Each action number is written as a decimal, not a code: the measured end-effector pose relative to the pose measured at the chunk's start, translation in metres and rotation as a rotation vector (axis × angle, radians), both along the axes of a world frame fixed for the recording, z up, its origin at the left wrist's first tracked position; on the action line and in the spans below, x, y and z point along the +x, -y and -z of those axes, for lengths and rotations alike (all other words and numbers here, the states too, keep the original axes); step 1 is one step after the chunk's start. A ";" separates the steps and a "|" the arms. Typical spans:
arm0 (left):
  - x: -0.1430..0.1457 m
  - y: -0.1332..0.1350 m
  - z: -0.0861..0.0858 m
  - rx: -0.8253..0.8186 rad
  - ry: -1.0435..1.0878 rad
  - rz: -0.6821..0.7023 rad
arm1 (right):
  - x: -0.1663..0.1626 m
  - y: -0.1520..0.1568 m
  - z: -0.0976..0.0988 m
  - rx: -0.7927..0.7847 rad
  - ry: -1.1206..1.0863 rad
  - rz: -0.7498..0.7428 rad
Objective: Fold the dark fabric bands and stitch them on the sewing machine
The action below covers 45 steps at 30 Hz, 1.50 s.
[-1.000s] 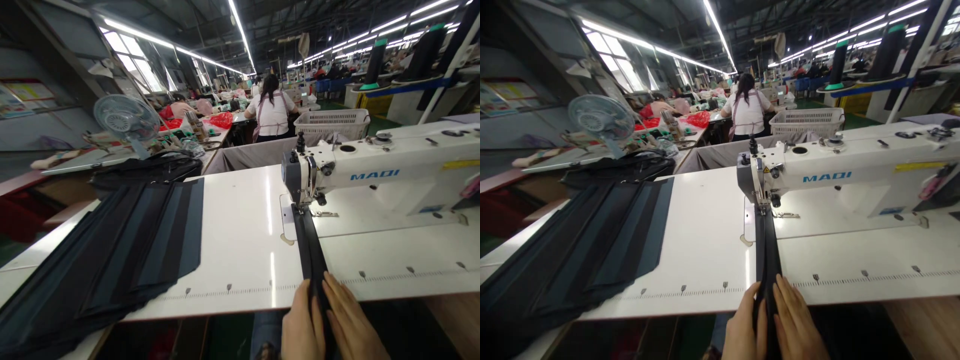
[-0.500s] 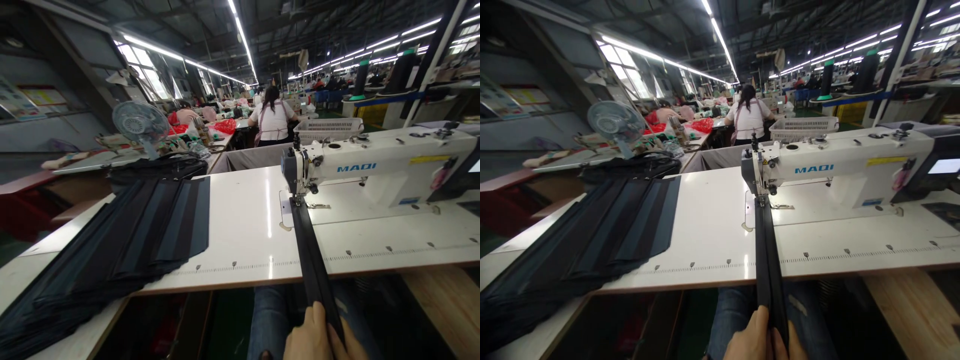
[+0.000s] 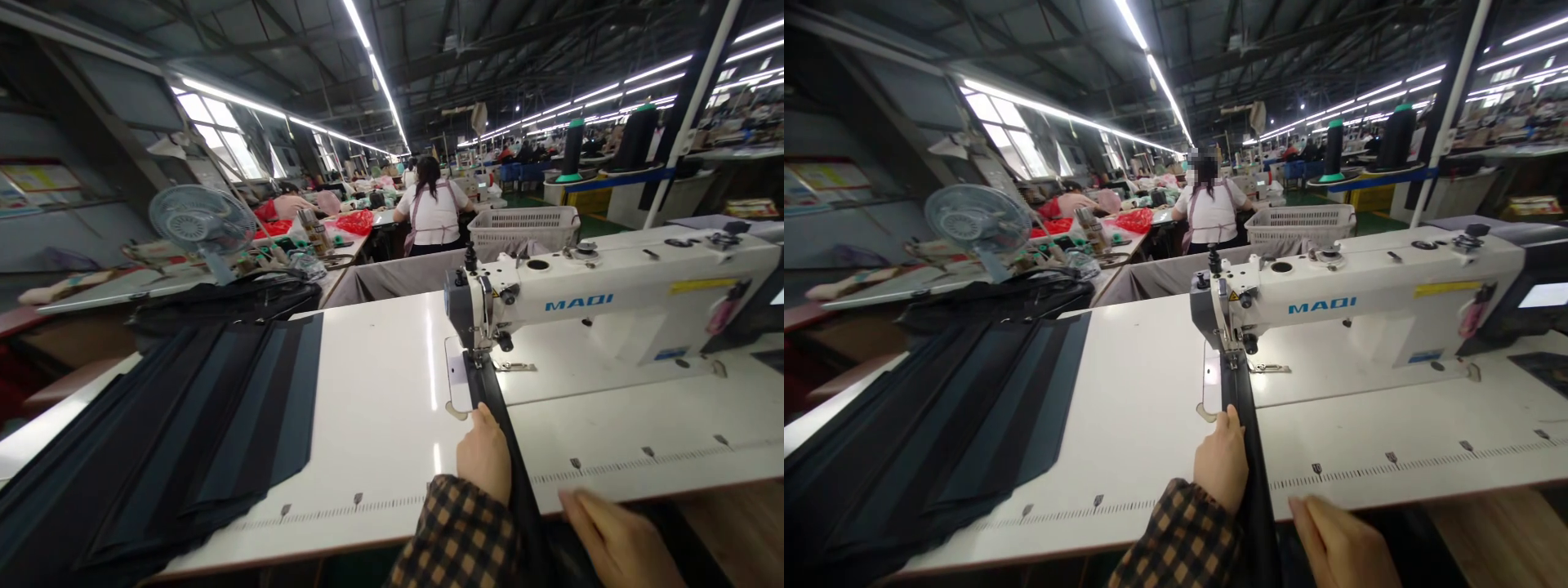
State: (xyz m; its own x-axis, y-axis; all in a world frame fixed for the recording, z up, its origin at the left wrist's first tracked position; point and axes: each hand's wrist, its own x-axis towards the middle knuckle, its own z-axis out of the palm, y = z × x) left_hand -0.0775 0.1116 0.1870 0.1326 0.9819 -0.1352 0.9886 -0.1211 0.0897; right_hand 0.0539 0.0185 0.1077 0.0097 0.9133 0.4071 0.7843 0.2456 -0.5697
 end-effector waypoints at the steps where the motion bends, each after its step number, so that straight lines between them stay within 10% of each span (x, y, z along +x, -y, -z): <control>1: -0.001 0.001 0.001 0.000 -0.004 0.003 | 0.002 -0.020 -0.007 -0.013 0.090 -0.012; 6: -0.002 -0.002 0.006 -0.024 0.002 -0.013 | -0.014 -0.089 -0.021 0.087 0.427 -0.137; 20: -0.017 -0.008 -0.006 -0.078 0.109 0.090 | -0.013 -0.094 -0.036 -0.064 0.311 -0.405; 29: -0.075 -0.055 -0.008 0.088 0.303 0.635 | -0.027 -0.101 -0.015 0.024 0.411 -0.205; 45: -0.039 -0.034 0.031 0.194 0.064 0.458 | -0.054 -0.101 -0.026 -0.014 0.362 -0.091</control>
